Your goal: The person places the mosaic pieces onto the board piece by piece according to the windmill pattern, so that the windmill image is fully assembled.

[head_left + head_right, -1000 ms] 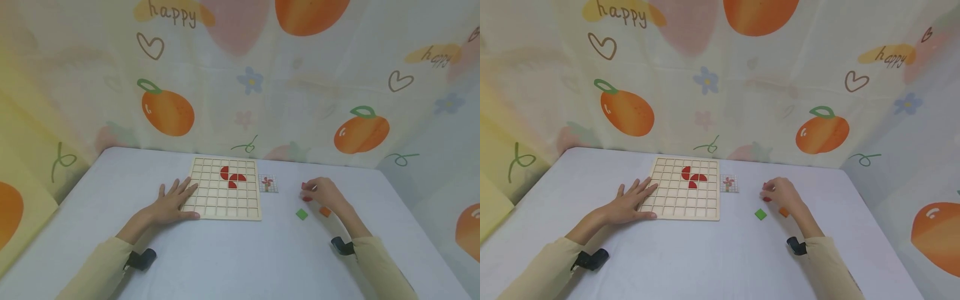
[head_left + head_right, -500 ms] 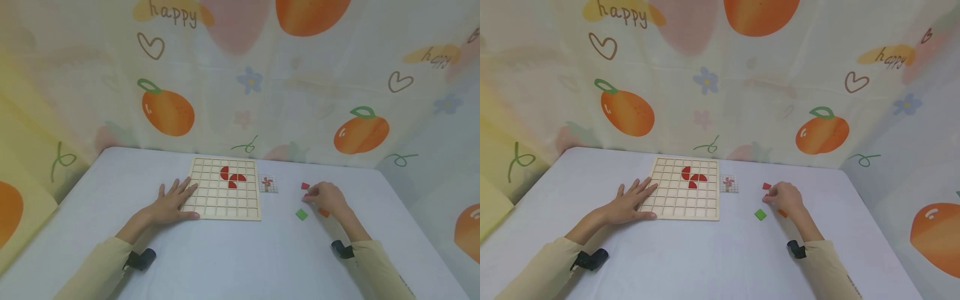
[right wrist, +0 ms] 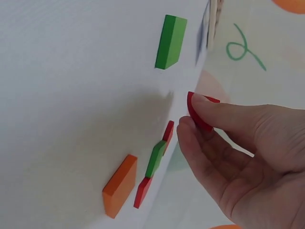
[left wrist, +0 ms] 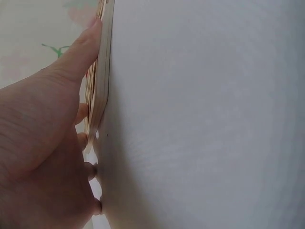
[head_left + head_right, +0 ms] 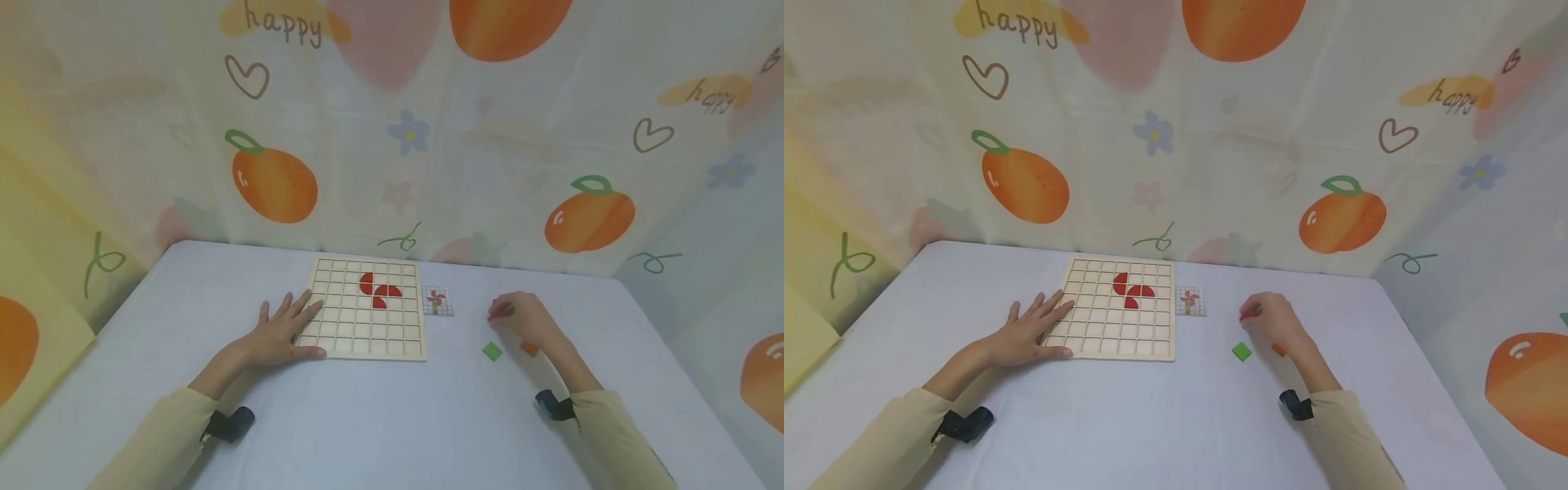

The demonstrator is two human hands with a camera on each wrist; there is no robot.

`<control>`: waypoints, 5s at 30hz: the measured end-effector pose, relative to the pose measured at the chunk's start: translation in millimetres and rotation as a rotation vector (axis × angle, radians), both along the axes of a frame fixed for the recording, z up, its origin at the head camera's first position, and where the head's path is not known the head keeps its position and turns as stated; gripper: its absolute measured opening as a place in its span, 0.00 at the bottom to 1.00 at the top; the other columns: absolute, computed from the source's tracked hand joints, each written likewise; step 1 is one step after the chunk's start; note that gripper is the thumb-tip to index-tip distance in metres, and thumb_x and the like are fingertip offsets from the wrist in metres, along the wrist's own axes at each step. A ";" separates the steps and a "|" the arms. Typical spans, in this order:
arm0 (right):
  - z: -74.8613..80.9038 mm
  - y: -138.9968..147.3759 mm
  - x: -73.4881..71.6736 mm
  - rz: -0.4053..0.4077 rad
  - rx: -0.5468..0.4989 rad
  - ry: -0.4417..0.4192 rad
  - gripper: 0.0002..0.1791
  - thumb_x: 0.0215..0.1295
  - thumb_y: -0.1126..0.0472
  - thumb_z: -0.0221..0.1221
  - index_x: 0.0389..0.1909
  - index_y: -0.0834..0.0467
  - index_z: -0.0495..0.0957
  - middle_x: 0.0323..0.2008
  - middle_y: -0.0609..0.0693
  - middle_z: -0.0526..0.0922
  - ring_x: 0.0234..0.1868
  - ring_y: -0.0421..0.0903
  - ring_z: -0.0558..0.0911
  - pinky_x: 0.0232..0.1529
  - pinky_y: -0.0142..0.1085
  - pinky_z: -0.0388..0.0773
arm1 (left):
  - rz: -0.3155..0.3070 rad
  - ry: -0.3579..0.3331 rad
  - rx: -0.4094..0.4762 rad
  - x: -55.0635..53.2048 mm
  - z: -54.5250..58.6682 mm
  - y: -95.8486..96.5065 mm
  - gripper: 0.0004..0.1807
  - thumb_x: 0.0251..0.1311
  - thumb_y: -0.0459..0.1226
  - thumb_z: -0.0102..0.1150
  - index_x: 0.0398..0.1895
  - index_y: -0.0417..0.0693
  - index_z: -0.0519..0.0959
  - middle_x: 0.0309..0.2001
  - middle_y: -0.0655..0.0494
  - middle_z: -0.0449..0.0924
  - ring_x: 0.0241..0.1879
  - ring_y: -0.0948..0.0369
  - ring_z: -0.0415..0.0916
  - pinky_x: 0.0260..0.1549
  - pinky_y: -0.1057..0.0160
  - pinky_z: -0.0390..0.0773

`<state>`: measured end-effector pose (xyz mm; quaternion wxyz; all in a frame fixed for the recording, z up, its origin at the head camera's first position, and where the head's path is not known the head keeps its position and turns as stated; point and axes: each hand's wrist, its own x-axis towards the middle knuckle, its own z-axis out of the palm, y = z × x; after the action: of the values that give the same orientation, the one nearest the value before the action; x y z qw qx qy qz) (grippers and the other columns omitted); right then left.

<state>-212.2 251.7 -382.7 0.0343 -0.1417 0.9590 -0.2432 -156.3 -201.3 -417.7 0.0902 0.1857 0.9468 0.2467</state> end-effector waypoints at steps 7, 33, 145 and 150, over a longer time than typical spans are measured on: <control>2.0 -17.2 -6.2 0.062 0.003 0.034 0.06 0.58 0.70 0.67 0.37 0.63 0.85 0.36 0.54 0.87 0.40 0.51 0.82 0.49 0.49 0.79 | 0.004 0.003 -0.003 1.3 0.1 -1.1 0.54 0.55 0.63 0.62 0.77 0.44 0.53 0.77 0.38 0.39 0.74 0.33 0.29 0.62 0.27 0.24; 11.4 -91.2 -15.4 0.127 -0.057 0.034 0.10 0.60 0.69 0.66 0.44 0.62 0.85 0.39 0.52 0.85 0.38 0.48 0.82 0.39 0.36 0.81 | -0.009 -0.026 0.005 -3.6 2.6 0.6 0.54 0.54 0.62 0.63 0.77 0.44 0.53 0.77 0.38 0.38 0.73 0.32 0.29 0.61 0.26 0.24; 29.0 -93.6 -20.8 -0.029 -0.028 0.054 0.07 0.63 0.62 0.64 0.38 0.62 0.85 0.35 0.53 0.86 0.36 0.50 0.80 0.38 0.42 0.75 | 0.003 -0.044 0.001 -1.0 3.5 1.5 0.54 0.55 0.60 0.64 0.77 0.44 0.52 0.78 0.37 0.36 0.74 0.33 0.27 0.61 0.28 0.22; 23.2 -73.9 -22.5 -0.039 0.006 0.091 0.08 0.63 0.63 0.64 0.38 0.64 0.85 0.36 0.56 0.86 0.39 0.53 0.81 0.41 0.47 0.76 | 0.004 -0.036 -0.008 -0.4 1.8 1.1 0.54 0.55 0.60 0.64 0.77 0.43 0.52 0.77 0.37 0.37 0.73 0.32 0.28 0.61 0.27 0.24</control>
<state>-234.6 177.8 -359.5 -0.0136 -0.1339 0.9628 -0.2344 -156.7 -200.2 -415.9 0.1075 0.1790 0.9464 0.2465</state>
